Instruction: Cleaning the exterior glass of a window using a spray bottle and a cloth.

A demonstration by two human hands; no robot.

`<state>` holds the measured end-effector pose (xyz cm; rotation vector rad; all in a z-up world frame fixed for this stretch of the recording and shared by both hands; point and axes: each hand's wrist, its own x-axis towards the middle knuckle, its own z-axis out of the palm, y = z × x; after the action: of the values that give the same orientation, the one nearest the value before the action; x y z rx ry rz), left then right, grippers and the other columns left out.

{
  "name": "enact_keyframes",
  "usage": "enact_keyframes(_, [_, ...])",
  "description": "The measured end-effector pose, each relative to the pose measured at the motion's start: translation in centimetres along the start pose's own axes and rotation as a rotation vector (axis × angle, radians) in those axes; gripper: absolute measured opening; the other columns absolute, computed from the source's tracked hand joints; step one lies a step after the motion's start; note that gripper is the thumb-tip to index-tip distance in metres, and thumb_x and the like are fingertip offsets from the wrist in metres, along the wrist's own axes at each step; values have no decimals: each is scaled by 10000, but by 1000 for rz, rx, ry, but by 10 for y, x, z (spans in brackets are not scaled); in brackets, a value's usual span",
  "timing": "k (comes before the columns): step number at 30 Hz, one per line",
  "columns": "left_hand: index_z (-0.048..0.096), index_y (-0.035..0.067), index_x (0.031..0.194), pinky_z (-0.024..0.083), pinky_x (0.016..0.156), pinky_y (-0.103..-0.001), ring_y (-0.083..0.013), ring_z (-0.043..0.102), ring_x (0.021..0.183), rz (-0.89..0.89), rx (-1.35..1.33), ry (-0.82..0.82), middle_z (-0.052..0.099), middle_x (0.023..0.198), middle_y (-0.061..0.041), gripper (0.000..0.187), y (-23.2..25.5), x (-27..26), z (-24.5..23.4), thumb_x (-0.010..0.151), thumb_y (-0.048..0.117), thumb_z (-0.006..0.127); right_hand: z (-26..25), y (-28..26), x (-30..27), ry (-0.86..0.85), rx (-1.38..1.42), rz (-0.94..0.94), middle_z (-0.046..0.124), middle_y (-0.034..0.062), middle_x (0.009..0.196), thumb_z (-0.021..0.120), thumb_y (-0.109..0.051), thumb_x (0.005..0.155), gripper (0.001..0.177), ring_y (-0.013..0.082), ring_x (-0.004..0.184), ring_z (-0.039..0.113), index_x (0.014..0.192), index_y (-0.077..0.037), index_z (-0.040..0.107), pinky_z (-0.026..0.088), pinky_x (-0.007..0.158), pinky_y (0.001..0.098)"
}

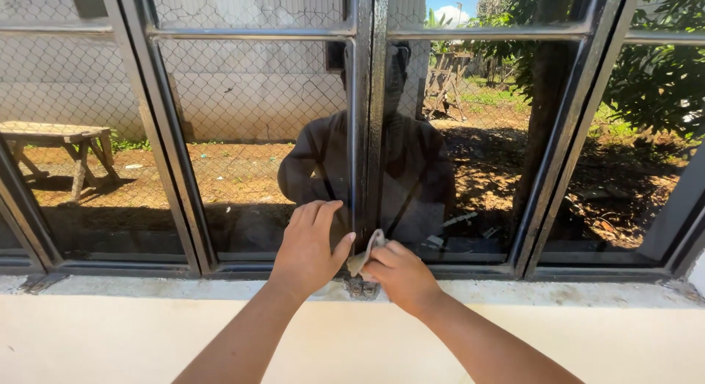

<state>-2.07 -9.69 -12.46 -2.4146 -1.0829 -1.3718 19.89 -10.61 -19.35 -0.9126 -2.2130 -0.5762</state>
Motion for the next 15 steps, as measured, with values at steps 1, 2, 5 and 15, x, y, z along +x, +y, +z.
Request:
enact_keyframes(1, [524,48,1339,438,1050,-477,-380,506,1255,1,-2,-3,559,1286,-177,567,2,2,1,875,292,742,-2,2,-2,-1,0,3,631,14,1071,699,21,738,329,256,998,597,1027,-134,732,535,886,373])
enact_keyframes(2, [525,45,1336,439,1048,-478,-376,516,1238,18,27,-7,561,1276,-176,568,4,4,1,877,296,744,-3,5,-4,-38,-42,-55,617,12,1055,702,6,743,342,249,999,592,1049,-144,731,534,889,371])
enact_keyframes(5, [527,36,1332,440,1042,-479,-371,531,1217,47,48,-2,564,1260,-174,565,9,12,-3,884,301,747,-12,26,-3,-81,-158,-162,606,17,1047,710,-27,758,349,242,1010,590,1081,-160,720,527,900,371])
enact_keyframes(15, [521,27,1366,440,1070,-472,-382,519,1255,241,24,283,536,1326,-180,547,35,76,-9,911,248,727,-145,37,120,531,503,503,526,90,1269,483,80,932,402,288,984,760,1297,-79,537,619,701,344])
